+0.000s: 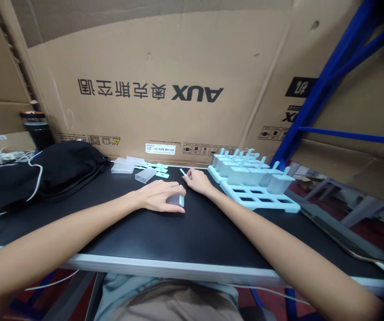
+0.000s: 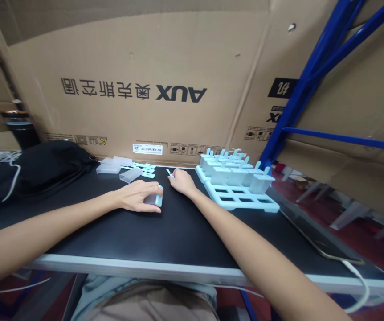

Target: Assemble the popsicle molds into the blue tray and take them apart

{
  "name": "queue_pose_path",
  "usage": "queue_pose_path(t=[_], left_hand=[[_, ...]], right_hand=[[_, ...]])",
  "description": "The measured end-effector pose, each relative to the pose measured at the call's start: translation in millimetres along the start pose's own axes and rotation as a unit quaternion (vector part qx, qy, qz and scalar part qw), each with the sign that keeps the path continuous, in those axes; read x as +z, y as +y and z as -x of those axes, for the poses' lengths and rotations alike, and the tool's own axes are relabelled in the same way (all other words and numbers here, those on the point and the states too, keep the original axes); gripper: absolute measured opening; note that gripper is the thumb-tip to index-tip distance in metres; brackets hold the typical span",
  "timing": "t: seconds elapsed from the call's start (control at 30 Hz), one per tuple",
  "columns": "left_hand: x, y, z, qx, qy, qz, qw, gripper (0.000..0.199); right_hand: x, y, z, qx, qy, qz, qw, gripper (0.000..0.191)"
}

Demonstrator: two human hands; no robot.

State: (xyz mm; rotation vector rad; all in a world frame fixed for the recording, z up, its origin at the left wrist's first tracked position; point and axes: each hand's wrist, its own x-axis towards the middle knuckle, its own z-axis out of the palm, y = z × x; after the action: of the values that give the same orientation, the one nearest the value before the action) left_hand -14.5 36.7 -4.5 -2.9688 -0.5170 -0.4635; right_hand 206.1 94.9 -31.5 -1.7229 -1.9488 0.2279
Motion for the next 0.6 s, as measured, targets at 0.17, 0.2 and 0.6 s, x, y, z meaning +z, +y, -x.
queue_pose_path(t=[0.17,0.2,0.6], left_hand=[[2.1,-3.1,-0.1,-0.023,0.014,-0.032,0.999,0.050],[2.7,-4.7,0.0,-0.027,0.015,-0.035,0.999,0.050],[7.5,-6.5,2.1,-0.083,0.037,0.016,0.996,0.053]], right_hand=[[-23.2,-11.4,7.3,-0.016,-0.060,-0.107,0.992,0.019],[-31.3,-14.5,10.4,-0.016,-0.067,-0.138,0.988,0.021],[-92.2,-53.0,45.4,-0.136,-0.223,-0.123,0.957,0.022]])
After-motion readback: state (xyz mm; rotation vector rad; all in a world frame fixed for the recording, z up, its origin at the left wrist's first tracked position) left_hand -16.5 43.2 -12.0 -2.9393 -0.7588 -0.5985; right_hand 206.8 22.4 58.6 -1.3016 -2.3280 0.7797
